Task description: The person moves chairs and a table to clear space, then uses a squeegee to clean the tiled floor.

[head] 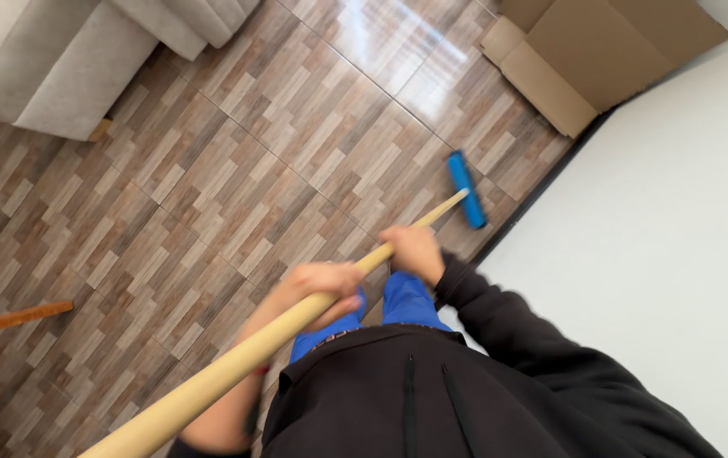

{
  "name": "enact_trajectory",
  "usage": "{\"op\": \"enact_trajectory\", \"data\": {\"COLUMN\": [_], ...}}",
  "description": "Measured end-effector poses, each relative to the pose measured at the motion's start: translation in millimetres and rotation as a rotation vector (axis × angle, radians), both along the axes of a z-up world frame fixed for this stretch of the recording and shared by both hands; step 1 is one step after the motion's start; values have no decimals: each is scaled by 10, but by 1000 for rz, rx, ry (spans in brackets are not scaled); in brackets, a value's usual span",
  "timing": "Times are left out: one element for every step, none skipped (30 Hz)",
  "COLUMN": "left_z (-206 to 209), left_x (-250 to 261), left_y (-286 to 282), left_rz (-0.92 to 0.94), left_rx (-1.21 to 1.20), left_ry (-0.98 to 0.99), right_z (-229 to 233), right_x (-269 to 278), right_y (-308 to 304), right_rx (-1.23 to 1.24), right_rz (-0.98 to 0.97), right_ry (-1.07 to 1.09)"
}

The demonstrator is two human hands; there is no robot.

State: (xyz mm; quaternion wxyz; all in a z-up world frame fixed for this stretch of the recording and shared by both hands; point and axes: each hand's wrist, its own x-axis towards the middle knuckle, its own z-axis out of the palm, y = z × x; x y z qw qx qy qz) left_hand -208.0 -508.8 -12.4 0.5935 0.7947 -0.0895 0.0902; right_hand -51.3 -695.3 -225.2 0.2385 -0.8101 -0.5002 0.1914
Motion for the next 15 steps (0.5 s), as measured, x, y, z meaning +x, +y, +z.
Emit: {"op": "enact_trajectory", "data": {"left_z": [-239, -490, -761, -917, -1057, -1185, -996, -802, -619, -511, -383, -250, -130, -4, 118], "left_x": [90, 172, 230, 130, 36, -61, -305, -555, -811, -1075, -1376, -1685, -1962, -2235, -2475], "left_y": [-34, -55, -99, -95, -64, -19, 199, 407, 569, 938, 1245, 1547, 1718, 1874, 2033], "left_rz": [10, 0, -8, 3, -10, -24, 0, 79, 149, 164, 93, 21, 46, 67, 76], "left_rx": [1, -47, -99, -102, -136, -169, -151, -221, -300, -292, -171, -51, -41, -55, -69], "left_ry": [0, 17, 37, 41, -21, -84, -86, -79, -74, -78, 37, 152, 147, 213, 276], "right_z": [-201, -414, -648, -912, -1162, -1401, -1472, -1538, -1597, -1438, -1252, -1060, -926, -788, -648], "right_x": [199, 388, 547, 503, 477, 448, 197, -61, -338, -666, -1050, -1441, -1780, -2119, -2436], "right_y": [9, 33, 31, 6, 24, 58, 338, 614, 804, 1207, 1509, 1802, 2052, 2283, 2490], "right_rx": [1, -86, -176, -179, -189, -198, -181, -131, -90, -82, -42, -3, 8, -46, -102], "right_rz": [10, -2, -13, -1, 17, 34, 59, 122, 177, 193, 219, 244, 269, 281, 281], "right_ry": [0, 10, 23, 26, -10, -47, -50, -68, -86, -88, -26, 36, 31, 95, 157]}}
